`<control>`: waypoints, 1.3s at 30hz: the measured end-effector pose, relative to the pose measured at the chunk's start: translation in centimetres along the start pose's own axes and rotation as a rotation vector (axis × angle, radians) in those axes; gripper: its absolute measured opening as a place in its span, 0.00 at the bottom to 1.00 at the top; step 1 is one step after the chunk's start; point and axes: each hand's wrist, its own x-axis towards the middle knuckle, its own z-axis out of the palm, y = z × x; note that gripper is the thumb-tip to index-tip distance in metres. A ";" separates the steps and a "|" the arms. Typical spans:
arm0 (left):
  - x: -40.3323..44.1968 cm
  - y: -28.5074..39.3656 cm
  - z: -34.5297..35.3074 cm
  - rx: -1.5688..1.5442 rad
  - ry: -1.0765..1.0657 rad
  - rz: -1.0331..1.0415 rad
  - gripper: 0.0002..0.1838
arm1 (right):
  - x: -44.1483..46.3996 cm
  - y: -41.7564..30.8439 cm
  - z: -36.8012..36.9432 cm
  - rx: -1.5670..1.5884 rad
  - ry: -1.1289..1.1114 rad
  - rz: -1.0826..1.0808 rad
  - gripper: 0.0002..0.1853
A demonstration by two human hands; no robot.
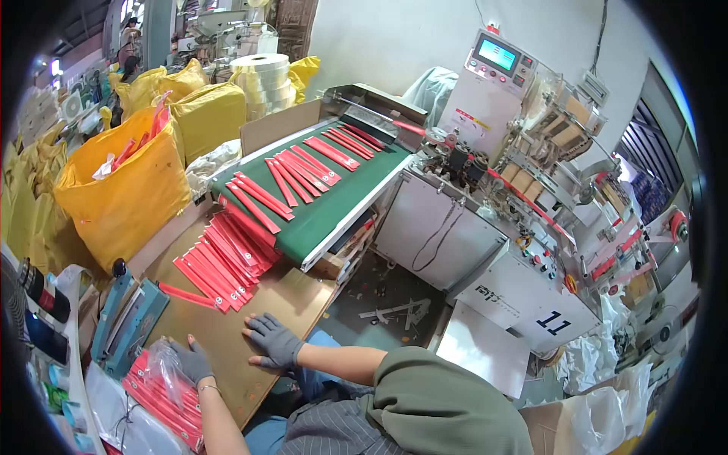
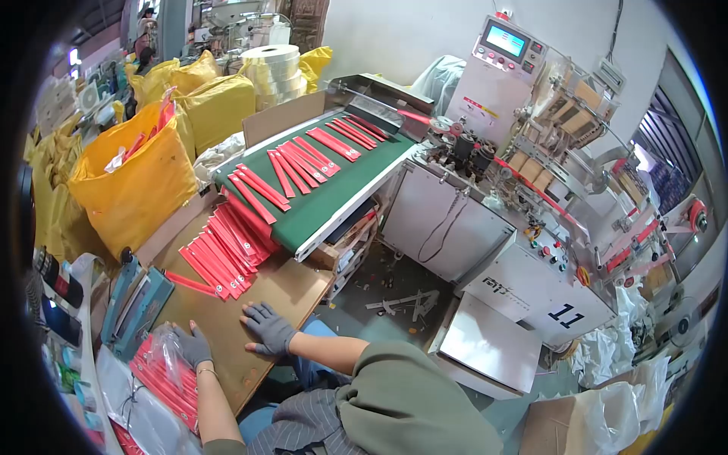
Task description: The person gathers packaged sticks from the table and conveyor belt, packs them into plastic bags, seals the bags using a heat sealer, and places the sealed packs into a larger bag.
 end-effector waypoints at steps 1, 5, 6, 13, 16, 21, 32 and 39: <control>0.0 0.0 0.0 -0.018 0.023 0.013 0.34 | 0.0 0.0 -0.1 -0.010 0.002 0.003 0.39; 0.0 0.3 -0.2 -0.038 -0.006 -0.019 0.34 | 0.0 -0.1 -0.3 0.004 -0.011 0.004 0.39; -0.1 0.2 -0.1 -0.032 0.005 -0.013 0.34 | 0.0 -0.1 -0.3 0.005 -0.008 0.006 0.39; 0.0 0.1 -0.1 -0.003 0.003 0.006 0.34 | 0.1 -0.1 -0.5 0.021 -0.012 0.007 0.39; 0.1 -0.3 0.6 -0.048 -0.020 -0.028 0.35 | 0.1 -0.2 -0.6 0.021 0.008 0.003 0.38; -0.4 0.4 -0.6 -0.017 -0.056 -0.074 0.37 | 0.4 0.0 -0.6 0.026 0.028 -0.014 0.38; -0.4 1.4 -1.7 -0.172 -0.014 -0.088 0.35 | 1.9 -0.8 -1.1 0.285 0.170 0.051 0.37; -0.5 1.9 -2.1 -0.242 -0.015 -0.116 0.32 | 19.2 6.4 -3.5 -0.184 0.277 0.209 0.52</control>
